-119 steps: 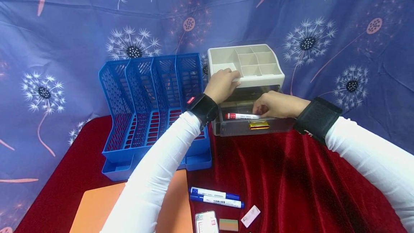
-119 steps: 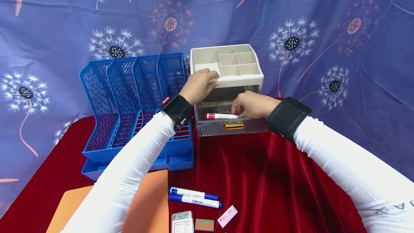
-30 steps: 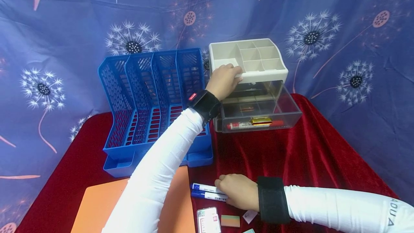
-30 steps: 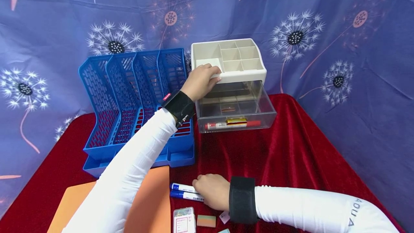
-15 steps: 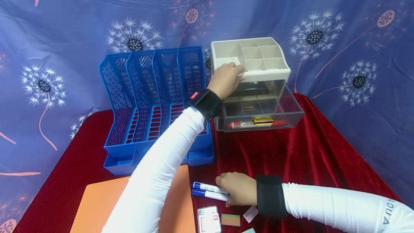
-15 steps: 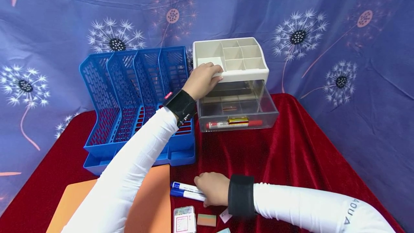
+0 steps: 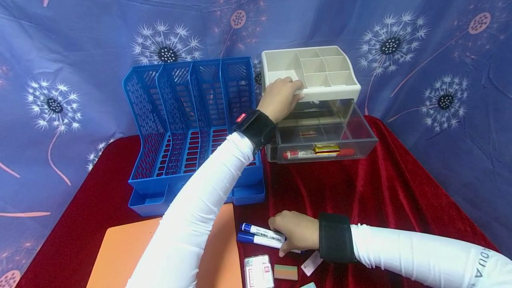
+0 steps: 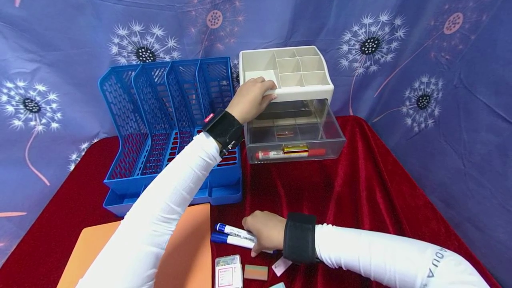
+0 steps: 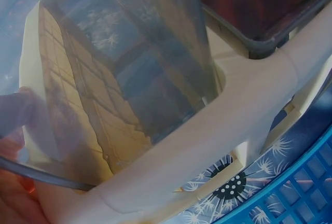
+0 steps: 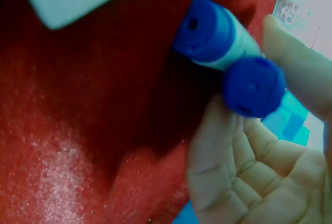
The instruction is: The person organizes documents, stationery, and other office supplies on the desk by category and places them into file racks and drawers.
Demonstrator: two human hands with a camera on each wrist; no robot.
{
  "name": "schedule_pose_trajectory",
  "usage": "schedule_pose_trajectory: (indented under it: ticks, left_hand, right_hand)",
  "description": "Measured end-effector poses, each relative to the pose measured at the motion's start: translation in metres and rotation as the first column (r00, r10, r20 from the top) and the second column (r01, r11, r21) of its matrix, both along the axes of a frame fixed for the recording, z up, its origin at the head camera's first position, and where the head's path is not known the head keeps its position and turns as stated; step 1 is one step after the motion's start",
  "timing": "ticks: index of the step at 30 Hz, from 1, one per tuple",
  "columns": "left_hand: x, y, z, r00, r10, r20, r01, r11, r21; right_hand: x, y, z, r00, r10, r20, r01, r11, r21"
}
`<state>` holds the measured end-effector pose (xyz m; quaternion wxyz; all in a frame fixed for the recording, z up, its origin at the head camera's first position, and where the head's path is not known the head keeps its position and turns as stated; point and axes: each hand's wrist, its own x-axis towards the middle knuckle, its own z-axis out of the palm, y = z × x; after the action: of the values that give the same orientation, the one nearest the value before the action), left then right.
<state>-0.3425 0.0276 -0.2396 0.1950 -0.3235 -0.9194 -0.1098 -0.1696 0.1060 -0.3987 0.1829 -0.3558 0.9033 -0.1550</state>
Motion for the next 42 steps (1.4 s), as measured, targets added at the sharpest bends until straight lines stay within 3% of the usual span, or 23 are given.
schedule_pose_trajectory:
  ticks: [18, 30, 42]
  left_hand:
    - [-0.002, -0.002, -0.002, 1.0, -0.005, 0.013, 0.005, 1.0, 0.008]
    - [0.001, -0.002, 0.002, 1.0, 0.001, 0.013, -0.001, 1.0, -0.008]
    - [0.001, 0.0, 0.002, 1.0, 0.001, 0.02, -0.001, 1.0, -0.012]
  right_hand:
    - [-0.003, 0.005, 0.012, 0.999, 0.047, 0.003, -0.047, 0.996, -0.077]
    - [-0.005, 0.029, 0.047, 0.987, 0.08, -0.137, -0.094, 0.991, -0.096]
    - [0.001, 0.059, 0.102, 0.969, 0.053, -0.24, -0.075, 0.994, -0.083]
